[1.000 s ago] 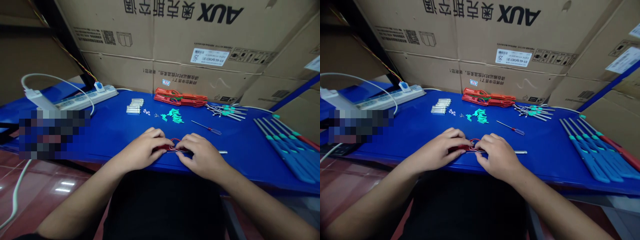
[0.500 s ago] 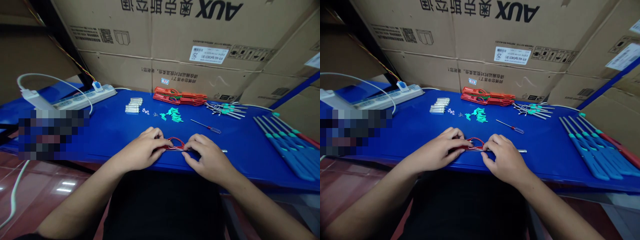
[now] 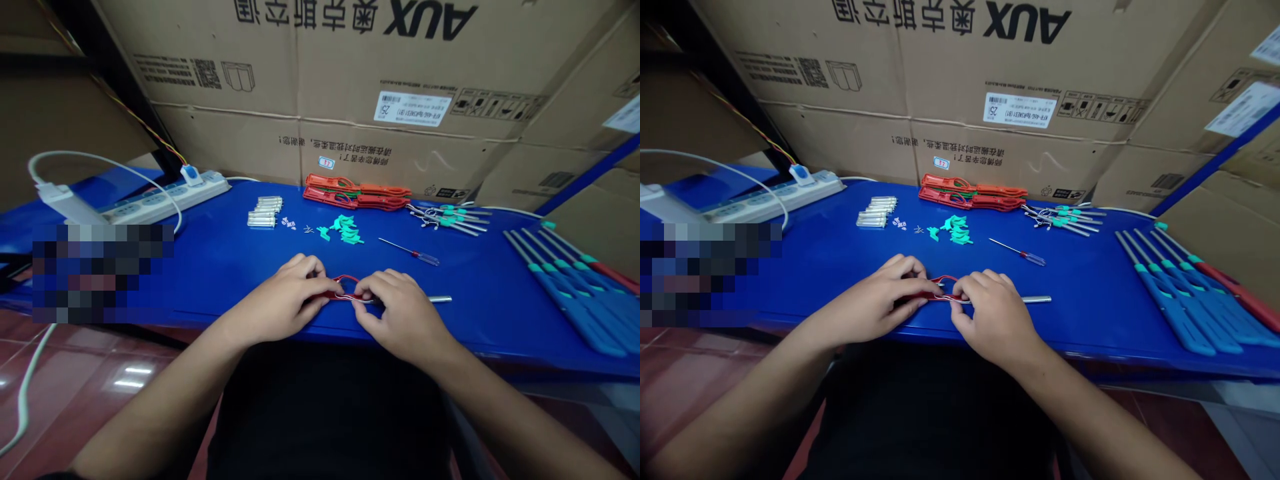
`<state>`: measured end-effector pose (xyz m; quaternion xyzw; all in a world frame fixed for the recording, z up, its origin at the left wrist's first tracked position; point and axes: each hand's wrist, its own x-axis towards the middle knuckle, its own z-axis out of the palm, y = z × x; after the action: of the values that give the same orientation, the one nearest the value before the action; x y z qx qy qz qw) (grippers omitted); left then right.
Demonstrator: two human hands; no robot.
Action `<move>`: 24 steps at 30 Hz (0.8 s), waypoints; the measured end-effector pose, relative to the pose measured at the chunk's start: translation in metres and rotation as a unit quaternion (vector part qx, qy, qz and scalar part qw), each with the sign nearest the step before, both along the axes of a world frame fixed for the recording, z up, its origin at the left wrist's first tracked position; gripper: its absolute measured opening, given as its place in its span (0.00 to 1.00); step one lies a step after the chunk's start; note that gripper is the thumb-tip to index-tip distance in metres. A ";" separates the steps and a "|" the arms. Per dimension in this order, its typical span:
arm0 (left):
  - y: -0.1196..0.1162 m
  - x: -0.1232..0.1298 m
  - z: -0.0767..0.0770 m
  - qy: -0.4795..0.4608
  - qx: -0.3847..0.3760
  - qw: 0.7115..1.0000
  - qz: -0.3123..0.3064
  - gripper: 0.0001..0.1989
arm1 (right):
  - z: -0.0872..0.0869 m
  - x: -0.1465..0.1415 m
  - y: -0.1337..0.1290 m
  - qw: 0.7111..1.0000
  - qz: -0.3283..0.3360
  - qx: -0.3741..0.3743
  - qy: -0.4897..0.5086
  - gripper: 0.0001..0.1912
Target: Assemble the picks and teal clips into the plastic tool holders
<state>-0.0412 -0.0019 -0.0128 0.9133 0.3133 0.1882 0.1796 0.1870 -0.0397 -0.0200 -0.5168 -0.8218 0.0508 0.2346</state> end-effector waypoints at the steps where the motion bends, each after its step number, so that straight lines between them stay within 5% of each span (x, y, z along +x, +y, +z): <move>1: 0.000 0.000 0.000 -0.001 0.000 1.000 -0.001 0.14 | 0.000 0.000 -0.001 1.000 0.002 0.004 -0.004 0.02; 8: -0.002 0.000 0.001 -0.007 0.006 1.000 0.002 0.14 | 0.004 -0.001 0.000 0.997 0.024 0.038 -0.057 0.05; 16: -0.001 0.001 0.001 -0.007 -0.002 1.000 0.000 0.13 | 0.004 0.004 0.005 0.999 0.050 0.001 0.002 0.06; 24: -0.001 0.000 0.001 -0.019 -0.005 1.000 -0.002 0.12 | 0.009 0.004 0.010 0.991 0.103 0.039 -0.075 0.05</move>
<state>-0.0410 -0.0026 -0.0119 0.9092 0.3095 0.2032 0.1907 0.1912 -0.0292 -0.0113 -0.4223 -0.8872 0.0039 0.1860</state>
